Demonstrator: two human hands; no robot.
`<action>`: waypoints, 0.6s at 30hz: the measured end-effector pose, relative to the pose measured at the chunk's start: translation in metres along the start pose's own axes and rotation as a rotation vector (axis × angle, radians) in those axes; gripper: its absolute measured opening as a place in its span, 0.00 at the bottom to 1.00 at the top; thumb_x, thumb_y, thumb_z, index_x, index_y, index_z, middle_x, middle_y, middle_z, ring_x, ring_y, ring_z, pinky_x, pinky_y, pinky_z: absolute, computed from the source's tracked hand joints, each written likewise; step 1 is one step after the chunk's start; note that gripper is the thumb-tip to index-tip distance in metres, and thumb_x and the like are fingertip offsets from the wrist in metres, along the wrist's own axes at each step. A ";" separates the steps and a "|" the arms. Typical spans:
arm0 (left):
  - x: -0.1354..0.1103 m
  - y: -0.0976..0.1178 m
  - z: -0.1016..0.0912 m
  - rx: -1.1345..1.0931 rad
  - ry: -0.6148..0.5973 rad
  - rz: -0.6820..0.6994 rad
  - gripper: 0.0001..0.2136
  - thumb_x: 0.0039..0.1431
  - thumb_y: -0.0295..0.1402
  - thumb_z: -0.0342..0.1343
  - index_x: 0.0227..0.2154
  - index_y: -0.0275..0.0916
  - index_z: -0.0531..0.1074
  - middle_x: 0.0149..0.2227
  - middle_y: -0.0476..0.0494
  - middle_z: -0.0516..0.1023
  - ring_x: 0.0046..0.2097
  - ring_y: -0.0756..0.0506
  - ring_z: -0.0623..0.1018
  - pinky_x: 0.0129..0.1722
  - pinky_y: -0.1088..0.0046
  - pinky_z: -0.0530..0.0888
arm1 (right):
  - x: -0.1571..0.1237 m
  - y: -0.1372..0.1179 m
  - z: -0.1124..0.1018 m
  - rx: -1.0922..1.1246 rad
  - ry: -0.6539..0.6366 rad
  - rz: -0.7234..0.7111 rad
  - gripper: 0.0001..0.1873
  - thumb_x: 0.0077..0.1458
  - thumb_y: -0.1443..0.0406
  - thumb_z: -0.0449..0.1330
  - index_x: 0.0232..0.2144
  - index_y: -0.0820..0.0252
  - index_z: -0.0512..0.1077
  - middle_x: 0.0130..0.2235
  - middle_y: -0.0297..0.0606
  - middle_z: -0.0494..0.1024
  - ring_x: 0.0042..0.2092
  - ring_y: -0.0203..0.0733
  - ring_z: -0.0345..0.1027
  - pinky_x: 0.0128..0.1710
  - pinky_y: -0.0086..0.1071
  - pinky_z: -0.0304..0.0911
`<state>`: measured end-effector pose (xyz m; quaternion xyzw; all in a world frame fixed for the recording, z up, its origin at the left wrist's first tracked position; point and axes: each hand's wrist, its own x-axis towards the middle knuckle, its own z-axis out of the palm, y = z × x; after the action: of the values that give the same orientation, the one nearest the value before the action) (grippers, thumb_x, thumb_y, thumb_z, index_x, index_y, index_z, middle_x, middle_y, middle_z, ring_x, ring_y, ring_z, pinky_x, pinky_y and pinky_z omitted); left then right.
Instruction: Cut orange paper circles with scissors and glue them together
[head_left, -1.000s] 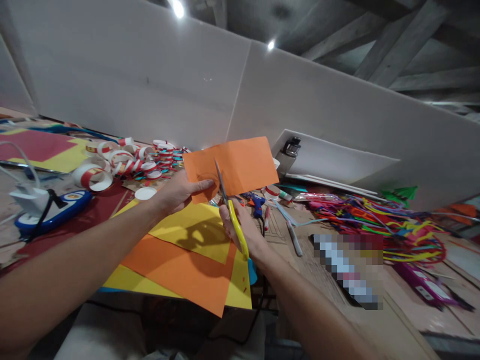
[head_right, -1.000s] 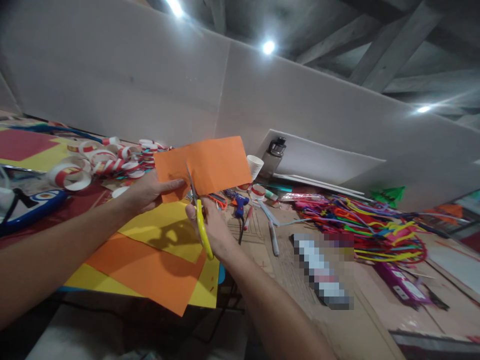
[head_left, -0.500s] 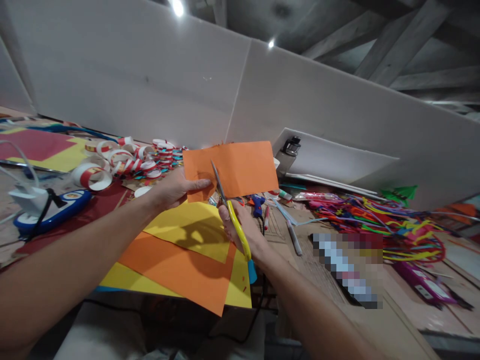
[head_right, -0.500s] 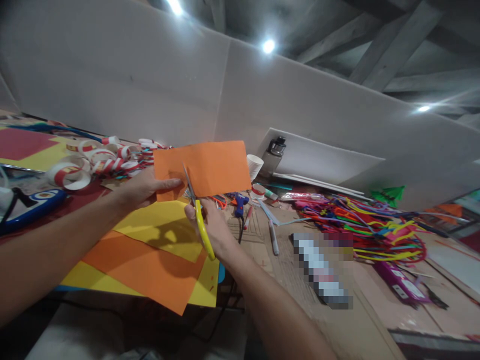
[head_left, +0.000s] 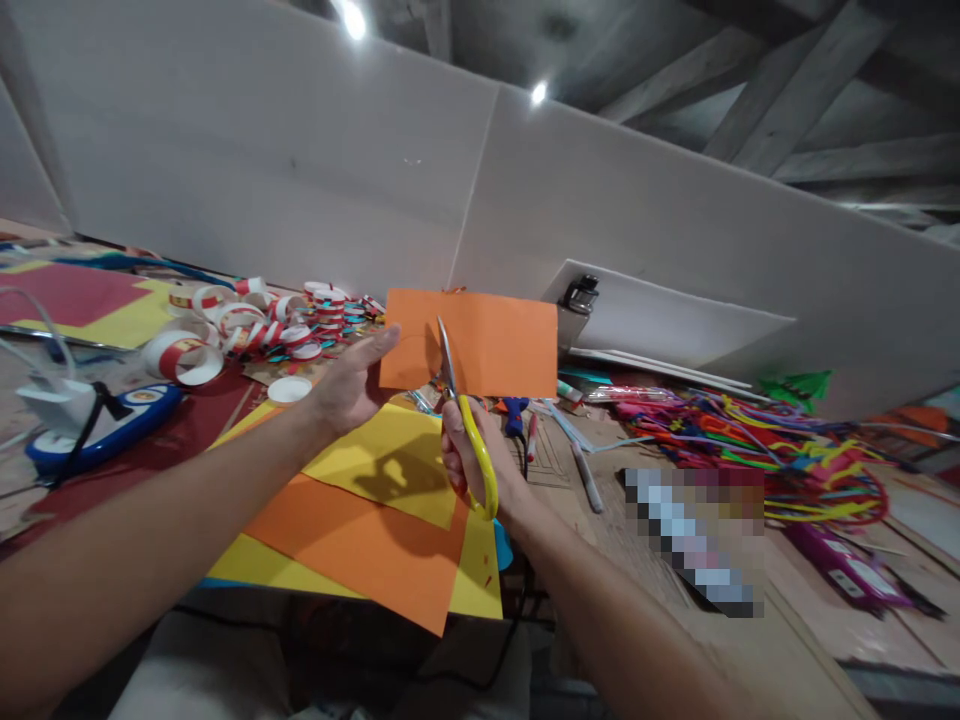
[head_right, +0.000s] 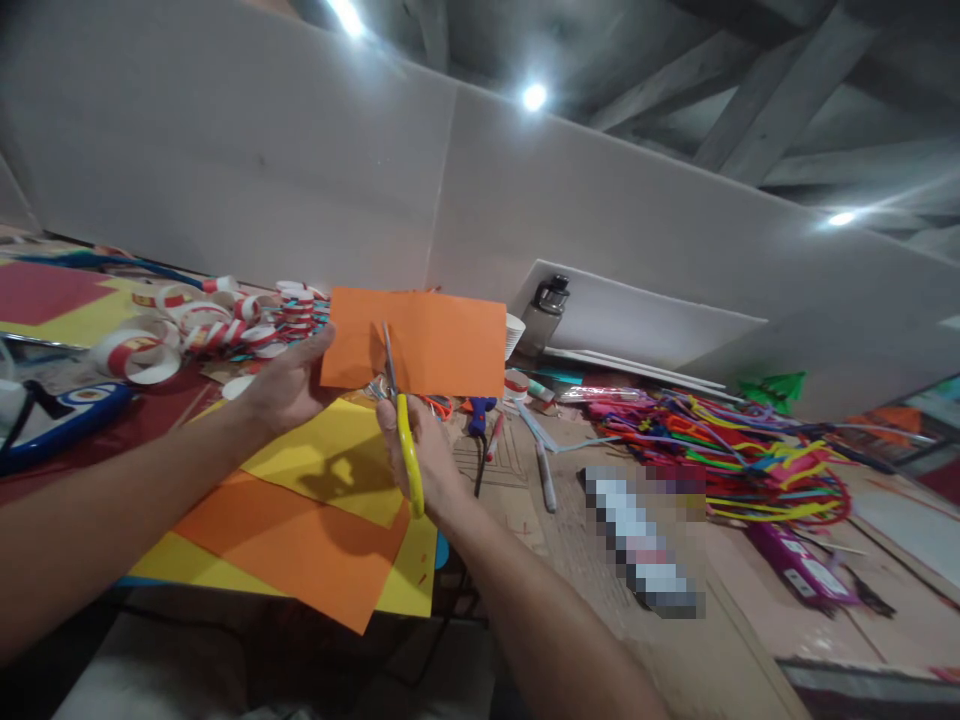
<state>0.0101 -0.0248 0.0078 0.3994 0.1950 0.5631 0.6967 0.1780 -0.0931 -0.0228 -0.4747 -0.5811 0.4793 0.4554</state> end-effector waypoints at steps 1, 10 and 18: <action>-0.001 -0.005 0.003 -0.024 0.001 0.040 0.16 0.54 0.40 0.65 0.43 0.36 0.77 0.45 0.39 0.82 0.45 0.41 0.81 0.41 0.66 0.80 | 0.000 0.000 0.002 0.058 0.009 0.015 0.26 0.56 0.40 0.56 0.32 0.54 0.58 0.23 0.24 0.59 0.17 0.27 0.49 0.13 0.22 0.50; 0.000 -0.017 0.013 0.039 0.229 0.142 0.15 0.44 0.30 0.70 0.36 0.35 0.75 0.37 0.45 0.82 0.33 0.50 0.79 0.33 0.73 0.77 | -0.002 -0.003 0.015 0.143 -0.055 0.013 0.26 0.56 0.39 0.55 0.36 0.54 0.60 0.22 0.22 0.59 0.15 0.26 0.51 0.10 0.22 0.52; 0.002 -0.009 0.008 0.107 0.265 0.184 0.17 0.43 0.31 0.70 0.37 0.35 0.75 0.35 0.46 0.81 0.30 0.49 0.78 0.27 0.74 0.75 | -0.001 0.004 0.015 0.149 -0.092 -0.007 0.23 0.60 0.42 0.55 0.39 0.53 0.61 0.23 0.22 0.59 0.16 0.26 0.49 0.11 0.22 0.51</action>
<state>0.0216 -0.0257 0.0061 0.3742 0.2773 0.6610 0.5883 0.1633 -0.0956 -0.0289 -0.4151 -0.5659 0.5406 0.4640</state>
